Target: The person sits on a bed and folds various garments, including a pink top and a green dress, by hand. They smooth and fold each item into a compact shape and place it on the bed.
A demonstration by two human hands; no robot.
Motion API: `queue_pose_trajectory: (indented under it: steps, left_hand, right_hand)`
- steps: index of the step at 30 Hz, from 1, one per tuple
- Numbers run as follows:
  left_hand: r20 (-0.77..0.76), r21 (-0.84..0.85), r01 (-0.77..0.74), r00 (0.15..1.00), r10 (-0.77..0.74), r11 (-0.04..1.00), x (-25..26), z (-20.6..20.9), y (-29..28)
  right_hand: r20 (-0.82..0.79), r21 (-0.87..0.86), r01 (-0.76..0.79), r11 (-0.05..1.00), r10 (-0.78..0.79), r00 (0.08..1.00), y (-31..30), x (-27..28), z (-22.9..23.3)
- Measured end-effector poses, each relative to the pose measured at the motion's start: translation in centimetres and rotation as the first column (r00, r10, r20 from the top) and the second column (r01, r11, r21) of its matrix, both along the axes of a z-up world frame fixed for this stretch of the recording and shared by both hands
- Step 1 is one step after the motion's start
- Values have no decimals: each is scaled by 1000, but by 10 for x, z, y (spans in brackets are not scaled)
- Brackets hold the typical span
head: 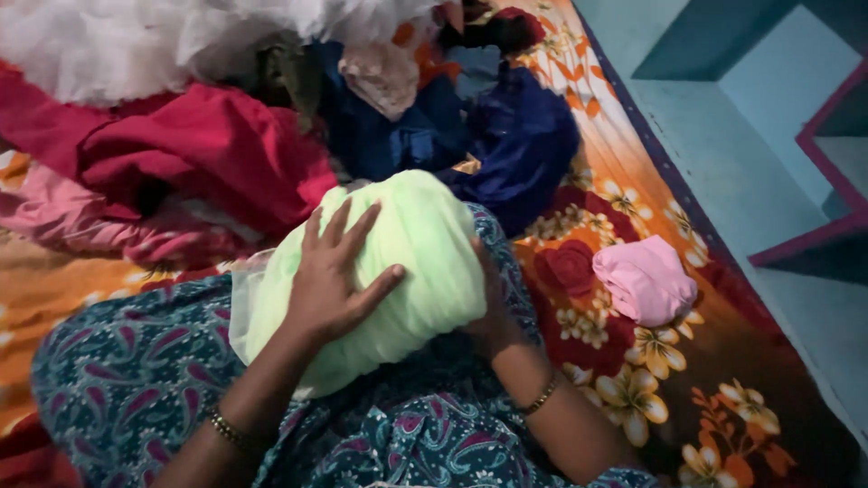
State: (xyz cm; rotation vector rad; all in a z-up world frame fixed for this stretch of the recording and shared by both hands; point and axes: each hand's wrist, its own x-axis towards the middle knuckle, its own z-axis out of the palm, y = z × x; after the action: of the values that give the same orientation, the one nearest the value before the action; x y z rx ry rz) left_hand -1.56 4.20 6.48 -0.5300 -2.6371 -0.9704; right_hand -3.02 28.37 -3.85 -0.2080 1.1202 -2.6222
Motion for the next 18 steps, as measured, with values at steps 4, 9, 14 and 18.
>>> queue_pose_trajectory:
  steps: [4,9,14,18]
  left_hand:
    - [-82,-10,112,990,-112,994,-10,18,53]
    - [-188,-50,311,930,-315,949,-19,35,136]
    - [-73,-83,446,889,-451,891,-14,43,235]
    - [109,-140,503,864,-492,853,-1,45,315]
  right_hand:
    - [-53,68,209,976,-206,977,58,14,9]
    - [-108,121,421,899,-409,906,134,32,23]
    - [-172,153,600,785,-576,799,212,54,36]
    - [-201,202,705,680,-675,710,271,85,45]
